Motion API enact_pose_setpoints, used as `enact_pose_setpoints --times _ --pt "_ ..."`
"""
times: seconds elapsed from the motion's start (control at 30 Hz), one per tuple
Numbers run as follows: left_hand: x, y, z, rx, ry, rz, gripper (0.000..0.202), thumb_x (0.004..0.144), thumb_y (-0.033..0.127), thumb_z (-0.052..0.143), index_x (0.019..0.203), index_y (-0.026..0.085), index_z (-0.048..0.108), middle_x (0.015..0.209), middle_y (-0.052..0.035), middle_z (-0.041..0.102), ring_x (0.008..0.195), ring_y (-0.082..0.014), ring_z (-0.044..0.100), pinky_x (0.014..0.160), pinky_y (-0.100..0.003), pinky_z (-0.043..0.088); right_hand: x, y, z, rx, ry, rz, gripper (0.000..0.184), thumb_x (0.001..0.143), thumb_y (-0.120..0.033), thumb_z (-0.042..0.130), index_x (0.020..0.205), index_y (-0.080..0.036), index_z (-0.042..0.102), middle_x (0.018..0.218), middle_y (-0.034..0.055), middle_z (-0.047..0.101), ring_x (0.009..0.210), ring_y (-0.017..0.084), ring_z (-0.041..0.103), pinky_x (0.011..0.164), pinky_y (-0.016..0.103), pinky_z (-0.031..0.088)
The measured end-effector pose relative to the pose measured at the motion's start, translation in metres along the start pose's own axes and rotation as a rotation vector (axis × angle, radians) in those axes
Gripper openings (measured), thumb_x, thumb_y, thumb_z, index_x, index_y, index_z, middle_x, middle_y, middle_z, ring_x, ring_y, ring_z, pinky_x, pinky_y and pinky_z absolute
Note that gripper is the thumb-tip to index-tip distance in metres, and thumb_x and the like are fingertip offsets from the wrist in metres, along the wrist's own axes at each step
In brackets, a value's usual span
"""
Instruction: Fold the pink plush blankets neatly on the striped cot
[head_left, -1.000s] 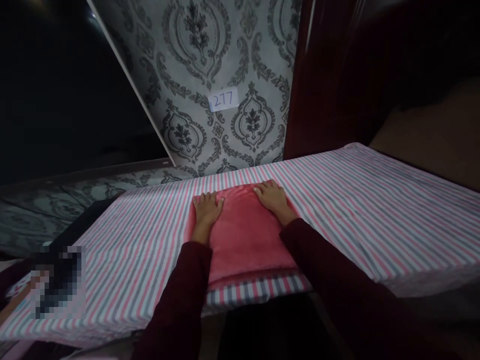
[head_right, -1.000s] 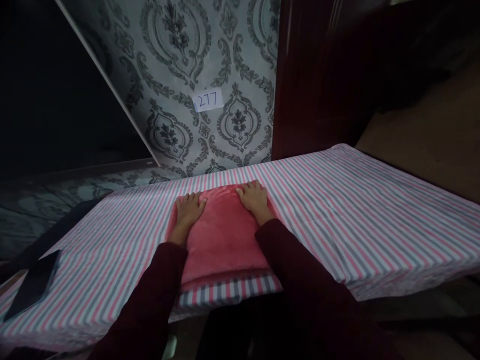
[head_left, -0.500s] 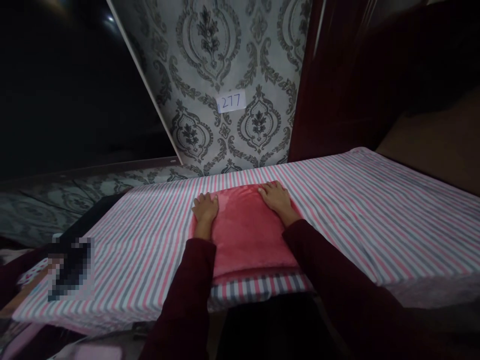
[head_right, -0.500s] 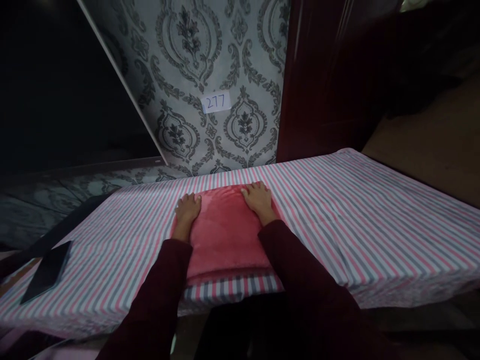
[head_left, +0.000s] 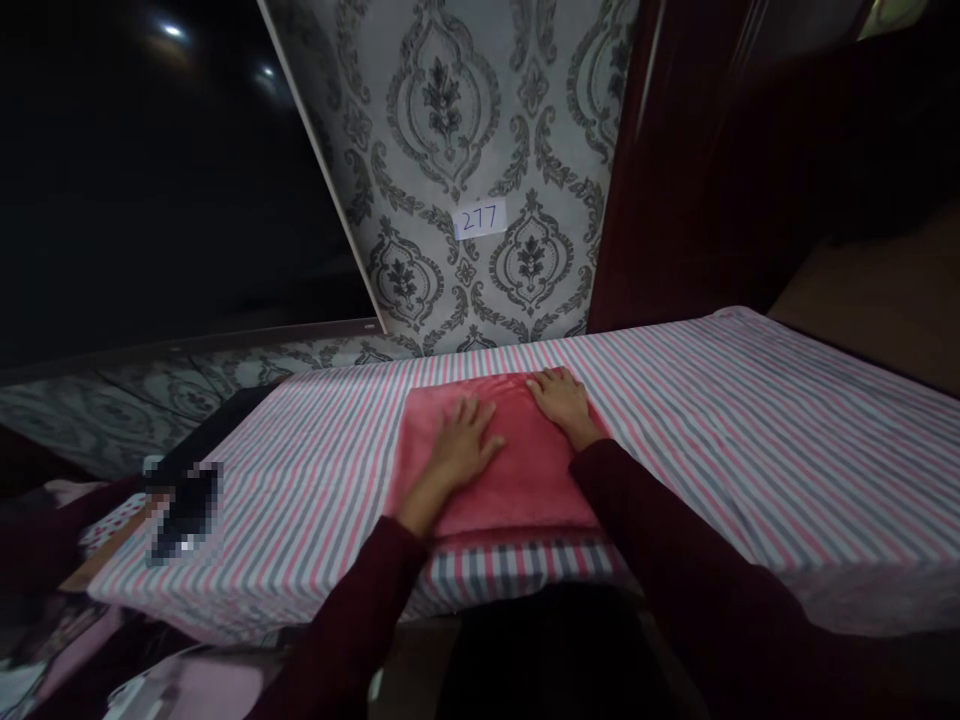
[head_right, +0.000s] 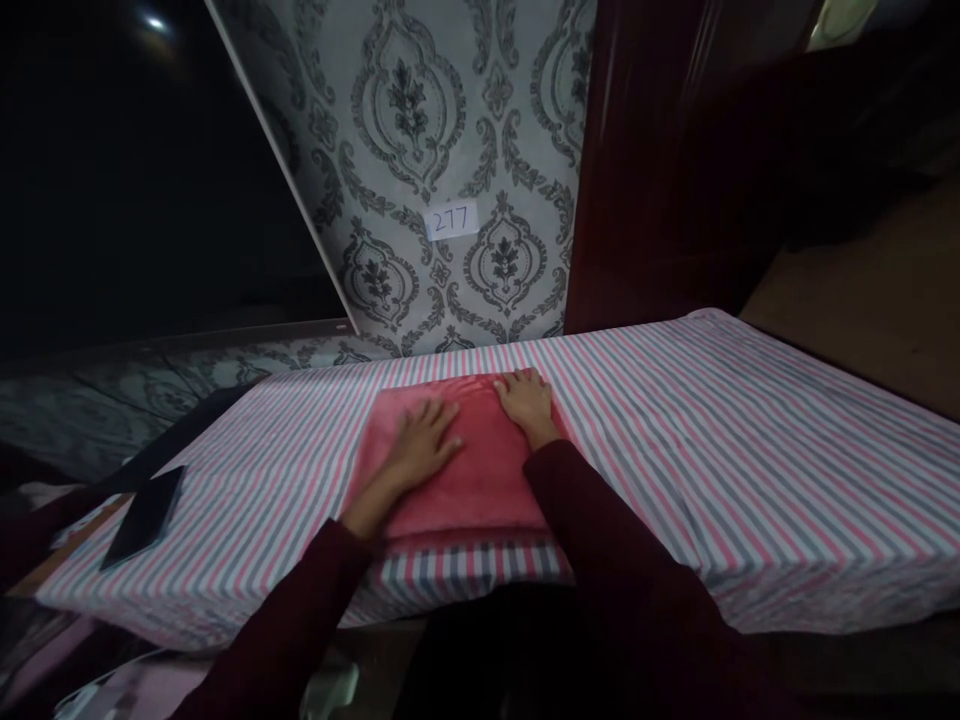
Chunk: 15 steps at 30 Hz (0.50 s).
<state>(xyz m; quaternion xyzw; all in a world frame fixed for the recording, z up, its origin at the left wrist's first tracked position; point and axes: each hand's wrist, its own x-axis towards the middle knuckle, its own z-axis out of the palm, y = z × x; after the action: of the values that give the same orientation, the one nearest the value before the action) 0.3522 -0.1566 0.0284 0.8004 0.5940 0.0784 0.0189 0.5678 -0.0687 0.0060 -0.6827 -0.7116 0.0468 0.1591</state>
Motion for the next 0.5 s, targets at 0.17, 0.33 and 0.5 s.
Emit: enact_pose_setpoints --times 0.17,0.33,0.5 --pt "-0.026 0.019 0.024 0.037 -0.019 -0.007 0.067 0.104 0.057 0.039 0.165 0.03 0.032 0.175 -0.0085 0.022 0.162 -0.0357 0.013 0.127 -0.069 0.015 -0.001 -0.005 -0.007 -0.047 -0.018 0.0 0.057 0.109 -0.043 0.024 0.151 -0.021 0.055 0.162 0.011 0.046 0.152 0.034 0.03 0.117 0.059 0.031" --pt "-0.015 -0.003 -0.003 -0.089 -0.207 0.03 0.067 0.103 0.056 0.043 0.165 0.033 0.032 0.174 -0.0064 0.024 0.162 -0.0314 0.018 0.128 -0.06 0.019 -0.001 -0.025 -0.027 -0.045 -0.054 -0.103 0.057 0.108 -0.039 0.025 0.159 -0.023 0.044 0.168 0.0115 0.037 0.157 0.033 0.026 0.122 0.061 0.022" --pt "0.026 -0.026 -0.043 -0.077 -0.129 -0.07 0.057 0.106 0.036 0.038 0.162 0.025 0.038 0.169 -0.0089 0.036 0.158 -0.0249 0.03 0.13 -0.05 0.02 -0.001 -0.061 -0.027 -0.026 -0.144 -0.306 0.055 0.108 -0.034 0.029 0.16 -0.026 0.044 0.171 0.0086 0.033 0.158 0.029 0.026 0.124 0.056 0.023"
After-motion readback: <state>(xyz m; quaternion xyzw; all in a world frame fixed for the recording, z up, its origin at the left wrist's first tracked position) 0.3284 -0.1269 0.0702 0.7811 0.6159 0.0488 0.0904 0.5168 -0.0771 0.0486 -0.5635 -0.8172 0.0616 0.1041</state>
